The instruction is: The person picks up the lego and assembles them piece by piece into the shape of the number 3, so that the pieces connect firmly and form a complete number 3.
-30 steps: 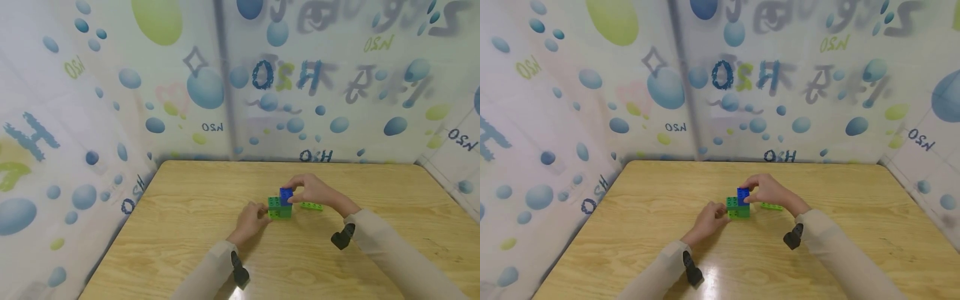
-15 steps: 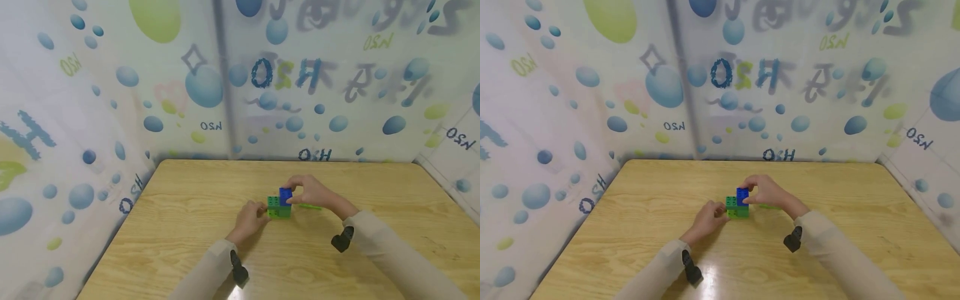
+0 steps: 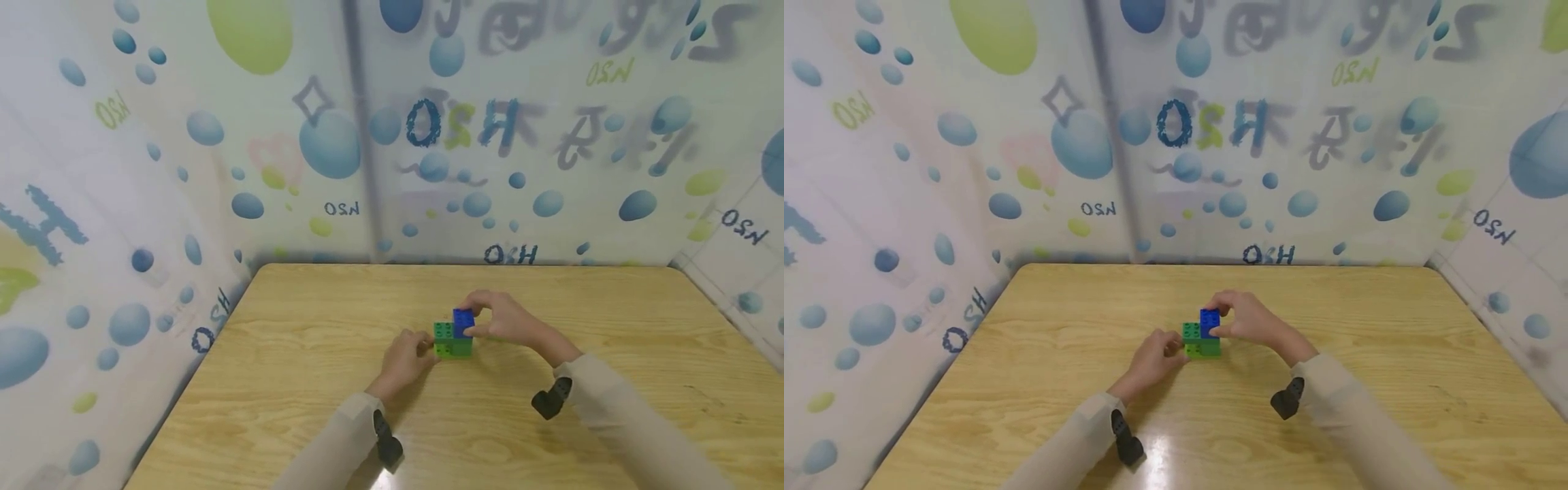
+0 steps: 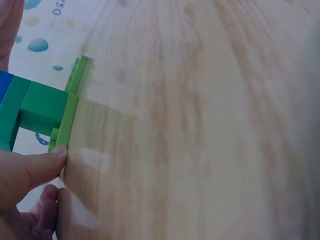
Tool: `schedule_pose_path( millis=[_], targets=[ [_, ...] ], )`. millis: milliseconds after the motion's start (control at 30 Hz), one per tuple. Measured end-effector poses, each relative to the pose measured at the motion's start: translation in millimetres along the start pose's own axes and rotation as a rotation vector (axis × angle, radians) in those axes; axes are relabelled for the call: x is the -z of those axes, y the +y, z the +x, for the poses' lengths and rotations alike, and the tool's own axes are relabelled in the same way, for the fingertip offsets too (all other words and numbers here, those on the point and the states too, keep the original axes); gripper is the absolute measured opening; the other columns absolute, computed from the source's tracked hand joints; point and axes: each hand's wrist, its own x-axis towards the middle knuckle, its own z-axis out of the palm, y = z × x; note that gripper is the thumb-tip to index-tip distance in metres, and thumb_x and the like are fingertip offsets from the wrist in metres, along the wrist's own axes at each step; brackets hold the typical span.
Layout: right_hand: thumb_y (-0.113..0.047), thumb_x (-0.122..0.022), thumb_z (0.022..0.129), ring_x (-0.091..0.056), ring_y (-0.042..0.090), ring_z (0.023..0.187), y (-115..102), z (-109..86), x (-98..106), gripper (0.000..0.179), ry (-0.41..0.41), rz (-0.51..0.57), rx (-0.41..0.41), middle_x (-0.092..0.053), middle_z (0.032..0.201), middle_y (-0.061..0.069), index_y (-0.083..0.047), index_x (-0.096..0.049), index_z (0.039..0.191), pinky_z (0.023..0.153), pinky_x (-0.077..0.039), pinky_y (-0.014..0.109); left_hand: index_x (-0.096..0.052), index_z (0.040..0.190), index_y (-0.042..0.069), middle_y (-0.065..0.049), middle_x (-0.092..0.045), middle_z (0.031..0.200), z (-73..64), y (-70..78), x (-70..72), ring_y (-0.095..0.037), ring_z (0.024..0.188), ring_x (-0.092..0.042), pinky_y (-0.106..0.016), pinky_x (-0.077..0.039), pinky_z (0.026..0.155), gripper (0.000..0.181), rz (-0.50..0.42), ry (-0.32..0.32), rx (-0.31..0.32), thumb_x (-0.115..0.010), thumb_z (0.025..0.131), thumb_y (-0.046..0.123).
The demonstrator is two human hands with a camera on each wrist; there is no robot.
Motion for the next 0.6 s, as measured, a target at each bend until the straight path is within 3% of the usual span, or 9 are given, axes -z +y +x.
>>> schedule_pose_path(
  millis=[200,600],
  targets=[
    [-0.023,-0.07,0.084,-0.056,0.02,0.094,5,-0.5,-1,0.037,-0.027,0.055,-0.001,-0.061,0.103,0.001,-0.01,-0.059,0.117,0.083,-0.044,0.051,-0.067,0.104,0.007,-0.003,-0.057,0.09,-1.0,-2.0,1.4,-0.018,0.083,-0.051,-0.032,-0.041,0.07,0.028,0.0,0.003,-0.026,-0.073,0.08,0.02],
    [-0.025,-0.067,0.086,-0.053,0.035,0.108,22,-10.4,13,0.048,-0.056,0.191,-0.027,-0.059,0.117,0.013,-0.01,-0.052,0.13,0.089,-0.041,0.052,-0.067,0.108,0.009,-0.001,-0.057,0.092,-0.4,-3.7,-0.1,-0.015,0.084,-0.051,-0.031,-0.042,0.072,0.03,0.006,-0.002,-0.011,-0.072,0.081,0.021]
  ],
)
